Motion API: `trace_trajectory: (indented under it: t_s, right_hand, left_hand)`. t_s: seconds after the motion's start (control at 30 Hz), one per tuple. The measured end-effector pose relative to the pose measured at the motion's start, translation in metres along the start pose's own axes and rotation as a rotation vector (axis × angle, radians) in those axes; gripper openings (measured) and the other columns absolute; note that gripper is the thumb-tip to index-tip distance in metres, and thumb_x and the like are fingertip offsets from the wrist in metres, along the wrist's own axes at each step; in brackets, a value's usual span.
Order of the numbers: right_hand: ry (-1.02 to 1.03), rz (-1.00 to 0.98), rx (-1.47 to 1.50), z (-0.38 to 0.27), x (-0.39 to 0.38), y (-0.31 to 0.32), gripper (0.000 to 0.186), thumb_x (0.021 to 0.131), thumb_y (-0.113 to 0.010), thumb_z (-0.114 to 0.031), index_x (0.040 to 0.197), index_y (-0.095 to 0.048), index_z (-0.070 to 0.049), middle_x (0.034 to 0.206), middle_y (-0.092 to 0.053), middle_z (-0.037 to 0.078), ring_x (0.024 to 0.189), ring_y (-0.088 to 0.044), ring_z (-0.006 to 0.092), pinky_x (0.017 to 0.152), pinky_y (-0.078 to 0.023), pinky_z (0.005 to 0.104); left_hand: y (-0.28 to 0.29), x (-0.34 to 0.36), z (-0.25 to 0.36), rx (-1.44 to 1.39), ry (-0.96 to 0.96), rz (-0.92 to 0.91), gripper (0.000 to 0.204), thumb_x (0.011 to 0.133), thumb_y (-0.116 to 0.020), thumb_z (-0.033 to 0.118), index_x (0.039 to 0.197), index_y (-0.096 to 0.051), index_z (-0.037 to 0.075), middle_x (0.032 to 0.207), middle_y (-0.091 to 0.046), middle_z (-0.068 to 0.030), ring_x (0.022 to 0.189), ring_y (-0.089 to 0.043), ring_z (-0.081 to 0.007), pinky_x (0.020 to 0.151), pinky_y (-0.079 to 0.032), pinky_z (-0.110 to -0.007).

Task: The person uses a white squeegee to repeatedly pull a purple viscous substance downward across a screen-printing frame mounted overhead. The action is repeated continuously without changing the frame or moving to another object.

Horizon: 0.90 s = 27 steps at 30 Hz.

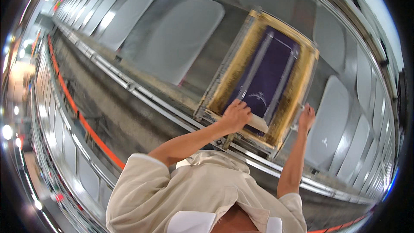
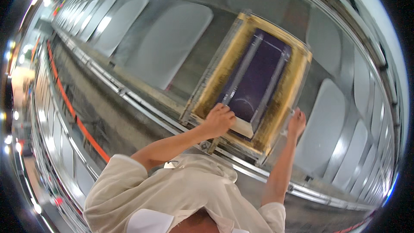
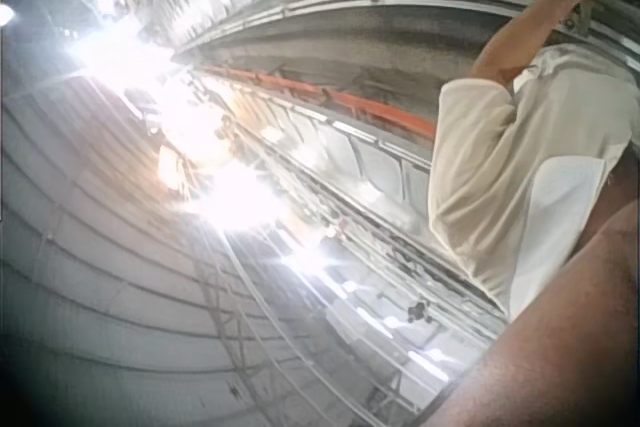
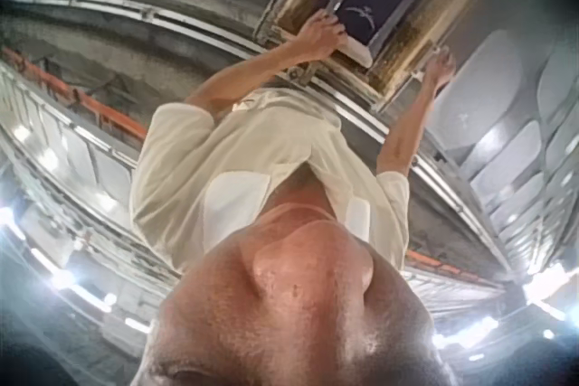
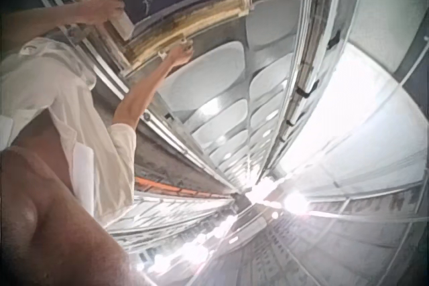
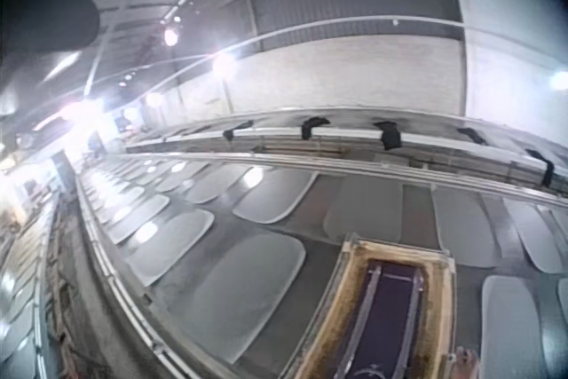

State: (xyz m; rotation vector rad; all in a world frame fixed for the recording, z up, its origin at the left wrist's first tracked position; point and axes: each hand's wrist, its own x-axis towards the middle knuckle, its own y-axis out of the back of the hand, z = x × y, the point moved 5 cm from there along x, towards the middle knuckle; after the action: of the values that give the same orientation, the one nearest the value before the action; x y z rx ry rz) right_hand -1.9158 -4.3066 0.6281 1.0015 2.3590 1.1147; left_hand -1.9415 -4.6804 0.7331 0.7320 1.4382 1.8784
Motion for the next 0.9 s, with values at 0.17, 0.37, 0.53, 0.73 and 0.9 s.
trace_trajectory:
  t_s: [0.17, 0.37, 0.53, 0.73, 0.9]
  right_hand:
    - [0.057, 0.093, 0.071, -0.082, -0.011, 0.051, 0.042, 0.102, -0.058, -0.04, 0.091, -0.065, 0.0, 0.073, -0.062, 0.007, 0.068, -0.054, 0.0205, 0.065, -0.044, 0.0398]
    - [-0.037, 0.01, 0.275, -0.129, -0.043, -0.069, 0.039, 0.099, -0.061, -0.035, 0.099, -0.068, 0.003, 0.088, -0.066, 0.015, 0.079, -0.058, 0.0245, 0.076, -0.047, 0.0397]
    - [-0.081, -0.048, 0.489, -0.293, -0.123, -0.182, 0.035, 0.099, -0.06, -0.033, 0.097, -0.067, 0.002, 0.089, -0.064, 0.016, 0.078, -0.058, 0.0256, 0.078, -0.047, 0.0397]
    - [-0.041, -0.024, 0.455, -0.353, -0.141, -0.237, 0.035, 0.097, -0.062, -0.034, 0.092, -0.065, 0.001, 0.08, -0.065, 0.014, 0.071, -0.056, 0.0274, 0.072, -0.047, 0.0394]
    - [-0.066, 0.044, 0.402, -0.36, -0.148, -0.228, 0.034, 0.096, -0.063, -0.034, 0.09, -0.065, -0.001, 0.074, -0.063, 0.013, 0.066, -0.055, 0.0255, 0.068, -0.046, 0.0397]
  left_hand:
    - [0.025, -0.011, -0.01, -0.17, 0.017, 0.148, 0.01, 0.075, -0.069, 0.014, 0.085, -0.07, 0.013, 0.092, -0.062, 0.0007, 0.098, -0.058, -0.0186, 0.093, -0.04, -0.036]
    - [0.063, -0.059, -0.126, -0.049, 0.141, 0.066, 0.02, 0.064, -0.074, 0.014, 0.084, -0.072, 0.013, 0.096, -0.067, 0.0009, 0.1, -0.061, -0.0201, 0.095, -0.042, -0.037]
    - [0.129, -0.146, -0.265, 0.019, 0.096, 0.133, 0.034, 0.062, -0.077, 0.012, 0.095, -0.072, 0.013, 0.099, -0.067, 0.0032, 0.1, -0.061, -0.019, 0.092, -0.042, -0.037]
    - [0.155, -0.213, -0.327, -0.029, 0.057, 0.178, 0.033, 0.062, -0.075, 0.007, 0.094, -0.07, 0.014, 0.102, -0.068, 0.0035, 0.097, -0.06, -0.0189, 0.089, -0.043, -0.037]
    - [0.149, -0.233, -0.34, -0.077, 0.007, 0.198, 0.027, 0.065, -0.071, 0.004, 0.09, -0.068, 0.013, 0.1, -0.067, 0.0035, 0.094, -0.059, -0.0194, 0.087, -0.043, -0.037]
